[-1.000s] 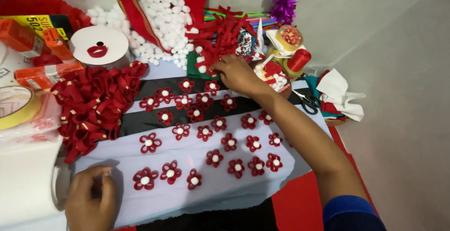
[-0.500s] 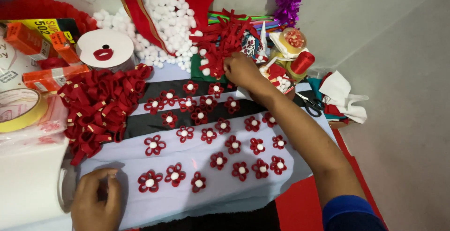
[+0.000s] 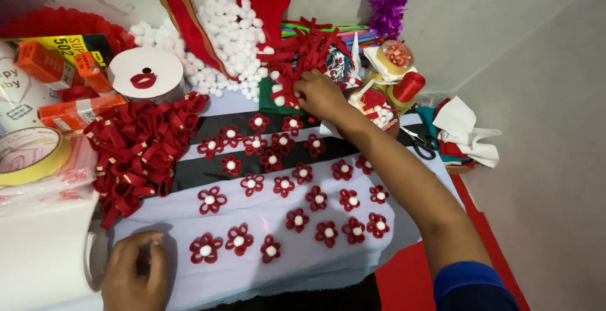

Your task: Arranging small decorative fabric flowers into a specific pattern on a white cloth surface.

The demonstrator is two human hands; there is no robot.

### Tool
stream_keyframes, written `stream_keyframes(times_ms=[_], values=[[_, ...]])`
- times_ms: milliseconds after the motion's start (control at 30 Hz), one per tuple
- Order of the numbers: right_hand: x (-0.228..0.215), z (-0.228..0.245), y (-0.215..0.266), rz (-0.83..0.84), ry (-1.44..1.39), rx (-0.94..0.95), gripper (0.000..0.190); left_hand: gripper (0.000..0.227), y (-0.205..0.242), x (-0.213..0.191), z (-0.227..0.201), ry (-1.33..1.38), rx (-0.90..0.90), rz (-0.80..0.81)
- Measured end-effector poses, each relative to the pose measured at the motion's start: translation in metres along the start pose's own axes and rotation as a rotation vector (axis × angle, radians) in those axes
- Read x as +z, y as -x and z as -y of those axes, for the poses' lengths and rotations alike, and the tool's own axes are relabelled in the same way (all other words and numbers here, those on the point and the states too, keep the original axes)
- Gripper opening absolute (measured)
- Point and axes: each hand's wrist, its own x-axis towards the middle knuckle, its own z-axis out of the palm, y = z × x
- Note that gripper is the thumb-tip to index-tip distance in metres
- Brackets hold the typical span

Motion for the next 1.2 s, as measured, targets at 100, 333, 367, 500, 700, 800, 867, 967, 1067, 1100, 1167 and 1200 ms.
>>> stream_keyframes(times_ms=[100,333,367,500,700,800,867,967,1067,1100,1167,1200], values=[[-0.006,-0.002,0.006,-0.045,-0.113,0.039,0.008,0.014,0.000,-0.001,-0.006,0.007,-0.033,0.001],[0.003,-0.008,0.007,-0.050,-0.071,-0.014,0.028,0.016,0.001,0.000,-0.005,-0.001,-0.040,0.009],[0.006,-0.007,0.006,-0.034,-0.039,-0.023,0.031,0.015,0.001,-0.001,-0.005,0.001,-0.027,0.002],[0.009,-0.006,0.003,-0.090,0.030,-0.077,0.007,0.013,0.000,0.001,-0.005,-0.014,-0.004,-0.014],[-0.039,0.005,0.011,-0.190,-0.435,0.114,0.004,0.015,0.002,0.004,0.005,-0.037,-0.009,-0.017],[-0.081,0.029,0.025,-0.092,-0.815,0.519,0.006,0.017,0.002,0.002,0.003,-0.011,0.004,0.007],[-0.081,0.019,0.031,-0.132,-1.087,0.670,0.008,0.017,0.003,0.001,-0.006,0.010,-0.047,-0.005],[-0.088,0.018,0.042,-0.146,-1.339,0.793,0.006,0.015,0.003,0.002,-0.005,-0.013,-0.056,-0.016],[-0.077,0.013,0.048,-0.200,-1.390,0.828,0.008,0.017,0.003,0.004,-0.004,-0.049,-0.071,-0.005],[-0.074,0.010,0.049,-0.202,-1.391,0.830,0.008,0.017,0.004,0.004,-0.006,-0.049,-0.069,-0.004],[-0.067,0.006,0.047,-0.237,-1.391,0.800,0.014,0.017,0.004,0.003,-0.010,-0.051,-0.056,-0.035],[-0.068,0.007,0.047,-0.239,-1.394,0.798,0.014,0.017,0.005,0.004,-0.008,-0.052,-0.052,-0.036]])
